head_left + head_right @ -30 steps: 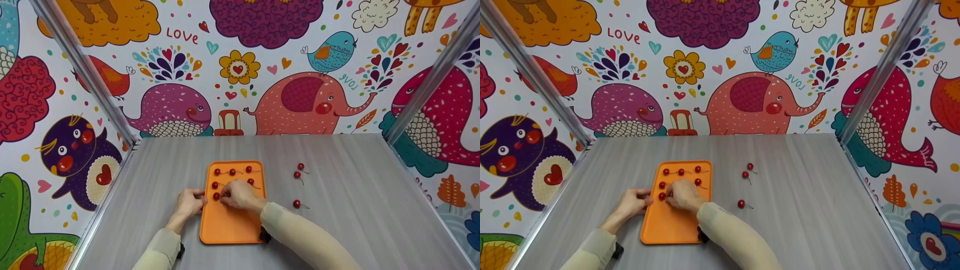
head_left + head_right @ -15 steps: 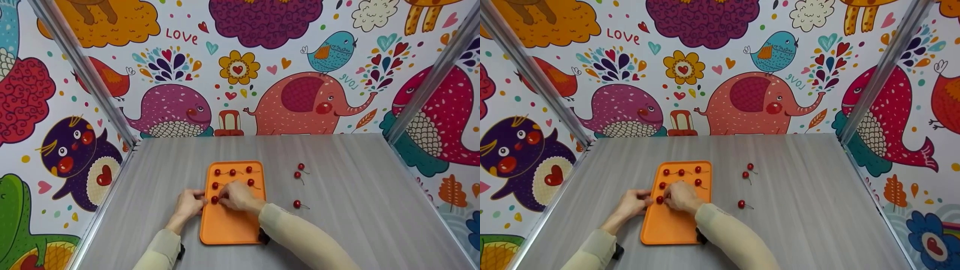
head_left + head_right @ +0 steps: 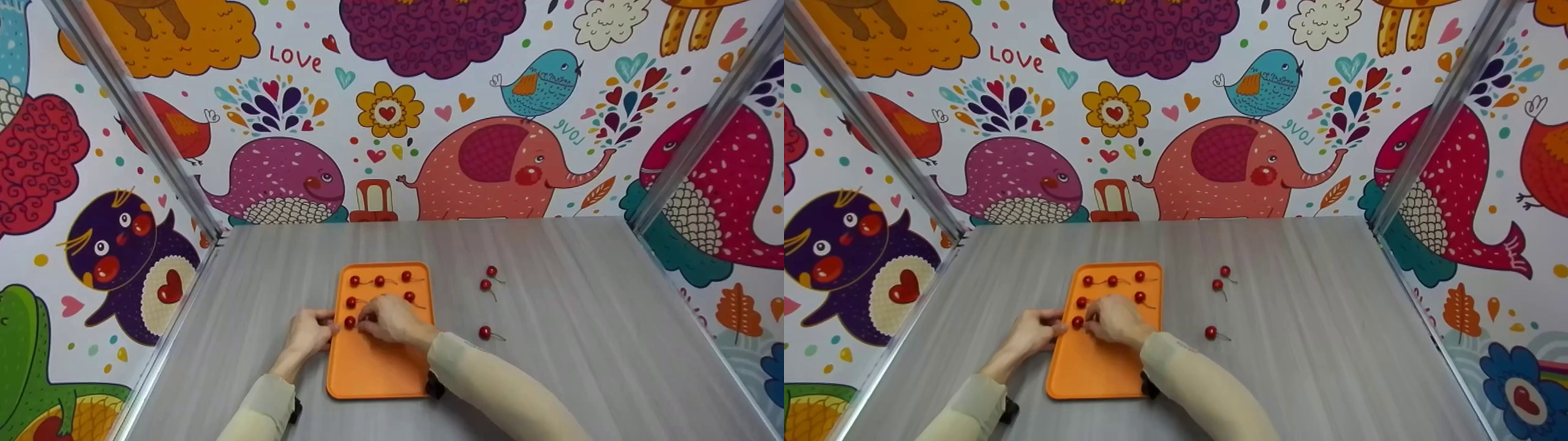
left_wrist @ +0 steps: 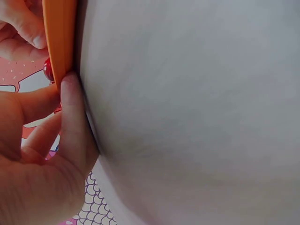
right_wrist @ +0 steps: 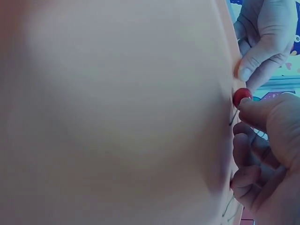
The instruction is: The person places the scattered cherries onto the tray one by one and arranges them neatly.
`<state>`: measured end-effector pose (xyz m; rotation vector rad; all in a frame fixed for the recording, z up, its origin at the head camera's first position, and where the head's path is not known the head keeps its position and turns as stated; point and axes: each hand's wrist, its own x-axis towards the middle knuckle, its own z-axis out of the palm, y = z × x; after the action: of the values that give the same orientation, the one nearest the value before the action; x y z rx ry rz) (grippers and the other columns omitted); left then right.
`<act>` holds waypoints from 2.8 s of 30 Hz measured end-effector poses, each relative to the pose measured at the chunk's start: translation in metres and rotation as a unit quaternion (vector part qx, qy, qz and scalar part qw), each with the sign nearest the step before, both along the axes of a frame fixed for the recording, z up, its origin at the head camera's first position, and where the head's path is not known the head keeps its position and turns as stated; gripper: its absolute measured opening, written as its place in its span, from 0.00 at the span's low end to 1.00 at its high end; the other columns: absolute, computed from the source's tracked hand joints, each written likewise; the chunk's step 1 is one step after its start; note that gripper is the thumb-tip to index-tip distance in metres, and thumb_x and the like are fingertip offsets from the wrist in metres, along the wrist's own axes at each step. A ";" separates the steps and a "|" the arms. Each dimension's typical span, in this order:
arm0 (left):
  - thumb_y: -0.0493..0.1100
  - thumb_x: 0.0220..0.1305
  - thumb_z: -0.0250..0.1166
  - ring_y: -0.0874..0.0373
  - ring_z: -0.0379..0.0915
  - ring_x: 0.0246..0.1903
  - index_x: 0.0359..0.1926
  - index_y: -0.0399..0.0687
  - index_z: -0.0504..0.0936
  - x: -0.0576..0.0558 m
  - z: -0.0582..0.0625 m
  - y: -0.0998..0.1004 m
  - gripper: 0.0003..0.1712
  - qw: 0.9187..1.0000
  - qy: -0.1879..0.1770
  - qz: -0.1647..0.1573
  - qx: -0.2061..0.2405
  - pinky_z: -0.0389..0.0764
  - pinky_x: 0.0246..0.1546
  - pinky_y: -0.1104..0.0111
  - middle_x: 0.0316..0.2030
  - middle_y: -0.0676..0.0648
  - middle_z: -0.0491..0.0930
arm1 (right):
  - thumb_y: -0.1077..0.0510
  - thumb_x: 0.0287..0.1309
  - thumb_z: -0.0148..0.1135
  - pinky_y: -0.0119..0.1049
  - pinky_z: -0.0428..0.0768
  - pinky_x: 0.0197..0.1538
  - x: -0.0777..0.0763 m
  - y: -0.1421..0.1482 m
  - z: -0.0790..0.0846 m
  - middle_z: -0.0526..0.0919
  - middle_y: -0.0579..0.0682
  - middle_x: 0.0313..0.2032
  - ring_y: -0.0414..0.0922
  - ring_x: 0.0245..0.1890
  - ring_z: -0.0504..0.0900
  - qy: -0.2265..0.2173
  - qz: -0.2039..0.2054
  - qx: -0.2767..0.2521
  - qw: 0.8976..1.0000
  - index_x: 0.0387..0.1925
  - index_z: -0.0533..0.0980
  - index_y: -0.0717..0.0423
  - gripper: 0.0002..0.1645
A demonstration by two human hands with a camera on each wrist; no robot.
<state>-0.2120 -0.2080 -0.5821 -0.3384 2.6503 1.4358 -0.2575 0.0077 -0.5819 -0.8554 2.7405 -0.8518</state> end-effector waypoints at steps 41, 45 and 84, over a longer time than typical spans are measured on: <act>0.33 0.71 0.72 0.58 0.84 0.31 0.65 0.36 0.90 -0.001 -0.001 -0.002 0.22 1.000 -0.004 -0.002 0.002 0.91 0.29 0.65 0.41 0.42 0.89 | 0.60 0.72 0.75 0.31 0.82 0.40 -0.017 0.202 0.015 0.94 0.51 0.38 0.39 0.35 0.83 0.054 -0.107 -0.110 0.987 0.47 0.93 0.61 0.09; 0.33 0.72 0.72 0.58 0.85 0.31 0.65 0.36 0.90 -0.001 -0.001 -0.001 0.23 1.000 -0.004 -0.004 0.003 0.92 0.30 0.64 0.41 0.42 0.89 | 0.61 0.70 0.75 0.30 0.80 0.39 -0.020 0.223 0.008 0.94 0.52 0.39 0.39 0.35 0.82 0.042 -0.160 -0.104 0.981 0.46 0.93 0.59 0.07; 0.31 0.68 0.73 0.60 0.85 0.32 0.62 0.36 0.91 -0.001 0.000 -0.002 0.22 1.000 0.007 -0.001 0.001 0.93 0.31 0.65 0.40 0.44 0.89 | 0.56 0.72 0.73 0.58 0.89 0.55 -0.044 0.265 -0.019 0.97 0.59 0.45 0.59 0.49 0.93 0.037 -0.330 -0.049 0.942 0.43 0.94 0.59 0.11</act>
<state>-0.2128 -0.2098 -0.5817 -0.3272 2.6587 1.4455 -0.3019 0.2728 -0.6013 0.0624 3.1059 -1.0741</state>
